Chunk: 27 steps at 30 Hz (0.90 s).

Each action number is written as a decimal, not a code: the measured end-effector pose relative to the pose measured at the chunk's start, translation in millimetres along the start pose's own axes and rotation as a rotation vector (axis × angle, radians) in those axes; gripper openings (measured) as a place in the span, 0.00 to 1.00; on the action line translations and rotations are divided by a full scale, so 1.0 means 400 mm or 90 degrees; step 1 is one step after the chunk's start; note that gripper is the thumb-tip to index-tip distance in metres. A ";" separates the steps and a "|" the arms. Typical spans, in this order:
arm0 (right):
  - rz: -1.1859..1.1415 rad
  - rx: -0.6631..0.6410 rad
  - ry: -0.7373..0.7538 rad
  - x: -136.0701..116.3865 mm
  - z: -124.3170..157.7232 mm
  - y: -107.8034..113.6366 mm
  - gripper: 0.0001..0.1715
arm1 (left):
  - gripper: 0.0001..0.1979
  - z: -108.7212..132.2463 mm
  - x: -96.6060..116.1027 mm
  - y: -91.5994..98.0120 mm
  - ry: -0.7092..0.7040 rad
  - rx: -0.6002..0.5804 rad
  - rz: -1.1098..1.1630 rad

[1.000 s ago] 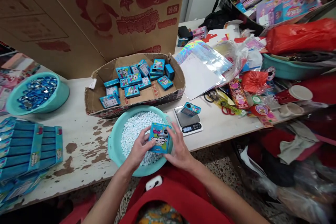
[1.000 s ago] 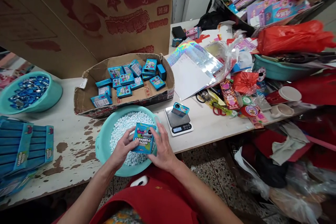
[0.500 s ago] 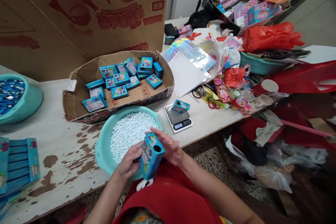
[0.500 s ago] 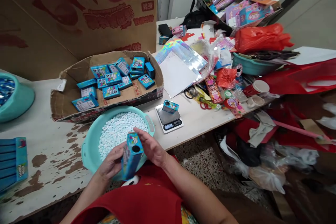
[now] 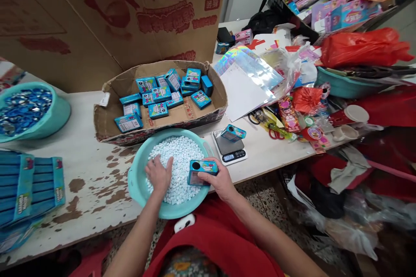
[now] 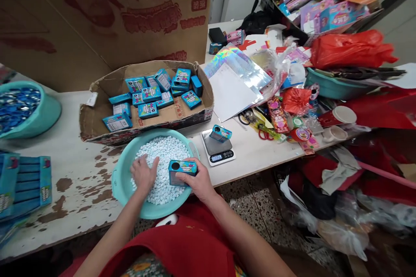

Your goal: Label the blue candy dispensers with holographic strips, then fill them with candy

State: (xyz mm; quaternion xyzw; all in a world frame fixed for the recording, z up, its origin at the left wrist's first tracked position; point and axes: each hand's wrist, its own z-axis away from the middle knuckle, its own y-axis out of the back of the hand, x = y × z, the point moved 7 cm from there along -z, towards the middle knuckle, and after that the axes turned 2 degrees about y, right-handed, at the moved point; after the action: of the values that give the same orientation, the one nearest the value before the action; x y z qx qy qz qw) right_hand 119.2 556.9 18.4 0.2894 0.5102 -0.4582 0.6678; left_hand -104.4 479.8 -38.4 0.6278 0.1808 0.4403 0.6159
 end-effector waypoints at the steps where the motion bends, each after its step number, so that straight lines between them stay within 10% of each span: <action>1: 0.025 0.014 0.020 -0.007 -0.001 0.001 0.26 | 0.28 -0.001 0.008 -0.018 0.004 -0.013 0.028; 8: 0.273 0.043 0.254 -0.087 -0.010 -0.021 0.17 | 0.16 -0.007 0.052 -0.093 0.135 -0.170 0.502; 14: 0.461 0.003 0.316 -0.106 -0.006 -0.065 0.16 | 0.15 0.025 0.109 0.024 0.170 -0.250 0.866; 19: 0.546 -0.079 0.345 -0.094 0.002 -0.141 0.17 | 0.10 0.042 0.176 0.133 0.102 -0.208 0.998; 27: 0.539 -0.090 0.335 -0.113 -0.008 -0.163 0.18 | 0.10 0.030 0.177 0.145 0.083 -0.109 1.020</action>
State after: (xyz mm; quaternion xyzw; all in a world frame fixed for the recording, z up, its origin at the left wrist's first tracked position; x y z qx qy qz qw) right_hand 55.9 546.9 65.6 0.5308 0.5292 -0.0229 0.6616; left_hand -74.6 517.0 40.7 0.4905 -0.3230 0.7958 0.1474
